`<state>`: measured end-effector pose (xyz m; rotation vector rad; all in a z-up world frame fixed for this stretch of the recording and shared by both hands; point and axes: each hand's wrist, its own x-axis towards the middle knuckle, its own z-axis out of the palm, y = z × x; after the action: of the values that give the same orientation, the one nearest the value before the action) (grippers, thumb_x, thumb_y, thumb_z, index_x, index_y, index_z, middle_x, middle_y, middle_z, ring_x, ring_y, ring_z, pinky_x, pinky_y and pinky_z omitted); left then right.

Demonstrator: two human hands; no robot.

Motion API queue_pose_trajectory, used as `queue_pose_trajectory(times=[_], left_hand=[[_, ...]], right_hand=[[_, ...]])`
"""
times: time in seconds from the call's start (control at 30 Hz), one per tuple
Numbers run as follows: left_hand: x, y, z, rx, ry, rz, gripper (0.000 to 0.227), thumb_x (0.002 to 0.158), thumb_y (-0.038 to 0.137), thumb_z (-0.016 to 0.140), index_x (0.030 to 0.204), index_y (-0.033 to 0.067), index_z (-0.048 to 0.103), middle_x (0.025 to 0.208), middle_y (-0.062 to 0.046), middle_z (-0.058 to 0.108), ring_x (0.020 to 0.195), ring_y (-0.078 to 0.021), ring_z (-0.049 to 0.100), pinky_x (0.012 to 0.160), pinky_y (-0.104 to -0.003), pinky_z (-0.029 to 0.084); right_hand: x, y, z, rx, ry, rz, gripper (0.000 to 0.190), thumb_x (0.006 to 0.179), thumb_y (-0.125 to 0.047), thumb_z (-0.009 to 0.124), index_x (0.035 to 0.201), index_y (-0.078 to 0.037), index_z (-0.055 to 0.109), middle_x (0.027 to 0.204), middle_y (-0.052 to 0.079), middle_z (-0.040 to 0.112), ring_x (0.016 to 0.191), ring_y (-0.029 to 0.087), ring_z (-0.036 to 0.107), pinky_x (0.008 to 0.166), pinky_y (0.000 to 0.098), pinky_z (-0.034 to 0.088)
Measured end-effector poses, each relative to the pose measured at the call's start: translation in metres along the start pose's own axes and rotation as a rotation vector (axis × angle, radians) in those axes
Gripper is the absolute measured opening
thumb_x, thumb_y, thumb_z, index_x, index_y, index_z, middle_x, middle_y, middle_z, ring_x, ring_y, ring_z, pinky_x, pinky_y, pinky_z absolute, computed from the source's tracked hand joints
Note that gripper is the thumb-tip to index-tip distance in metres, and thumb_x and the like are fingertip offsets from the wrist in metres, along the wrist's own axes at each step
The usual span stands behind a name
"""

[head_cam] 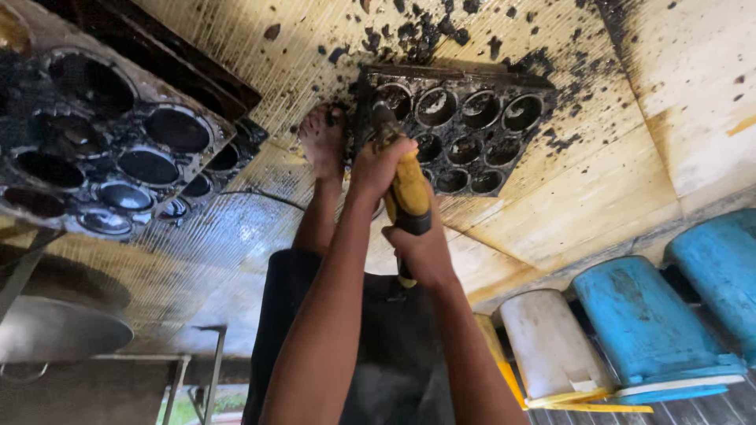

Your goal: The person uses a yellow power drill with a brush attachment to clean the inside of multiple circular cavities in a metal mold tray. They systematically move the drill from one cavity to the next, removing dark residue from the surfaces.

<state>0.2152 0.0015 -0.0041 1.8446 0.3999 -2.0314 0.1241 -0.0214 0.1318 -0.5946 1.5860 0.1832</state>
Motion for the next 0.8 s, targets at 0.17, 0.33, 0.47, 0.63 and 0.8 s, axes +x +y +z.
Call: queue_pose_trajectory(times=[0.17,0.33,0.47,0.63,0.8], left_hand=[[-0.002,0.015,0.014,0.156,0.034,0.036,0.054,0.063,0.054,0.076,0.09,0.0072,0.079,0.092,-0.014,0.079,0.086,-0.0276,0.075,0.078,-0.039,0.054],[0.007,0.014,0.021,0.148,0.106,0.147,0.058,0.064,0.055,0.075,0.091,0.0047,0.078,0.091,-0.015,0.079,0.084,-0.029,0.076,0.074,-0.039,0.055],[0.021,0.002,0.027,0.074,0.13,0.101,0.062,0.063,0.054,0.079,0.091,-0.0014,0.076,0.092,-0.017,0.077,0.087,-0.0303,0.076,0.075,-0.038,0.056],[0.031,-0.023,0.03,-0.212,-0.069,0.272,0.063,0.067,0.057,0.076,0.091,-0.0018,0.079,0.092,-0.016,0.078,0.087,-0.0281,0.072,0.075,-0.036,0.053],[0.045,-0.075,-0.053,-0.422,0.213,0.191,0.07,0.103,0.068,0.058,0.082,0.0059,0.036,0.076,-0.011,0.031,0.066,-0.0336,0.029,0.061,-0.054,0.02]], right_hand=[[0.005,0.021,0.002,0.091,0.152,0.093,0.041,0.076,-0.004,0.071,0.114,-0.001,0.055,0.075,0.004,0.061,0.058,0.015,0.058,0.052,0.0309,0.05],[0.011,0.022,-0.015,0.139,0.061,0.045,0.029,0.079,-0.005,0.068,0.107,0.0,0.062,0.079,0.003,0.062,0.063,0.012,0.058,0.056,0.0278,0.048],[0.014,0.005,-0.017,0.251,-0.059,-0.003,0.033,0.076,-0.003,0.064,0.108,-0.002,0.063,0.08,0.003,0.063,0.063,0.013,0.059,0.055,0.0276,0.047],[0.007,-0.001,-0.013,0.037,0.019,-0.2,0.036,0.074,-0.001,0.065,0.11,-0.004,0.058,0.085,0.002,0.063,0.067,0.011,0.059,0.059,0.0275,0.049],[0.025,0.018,-0.063,-0.168,-0.071,0.024,0.03,0.081,-0.009,0.062,0.106,0.008,0.062,0.079,0.015,0.062,0.061,0.023,0.059,0.056,0.0363,0.05]])
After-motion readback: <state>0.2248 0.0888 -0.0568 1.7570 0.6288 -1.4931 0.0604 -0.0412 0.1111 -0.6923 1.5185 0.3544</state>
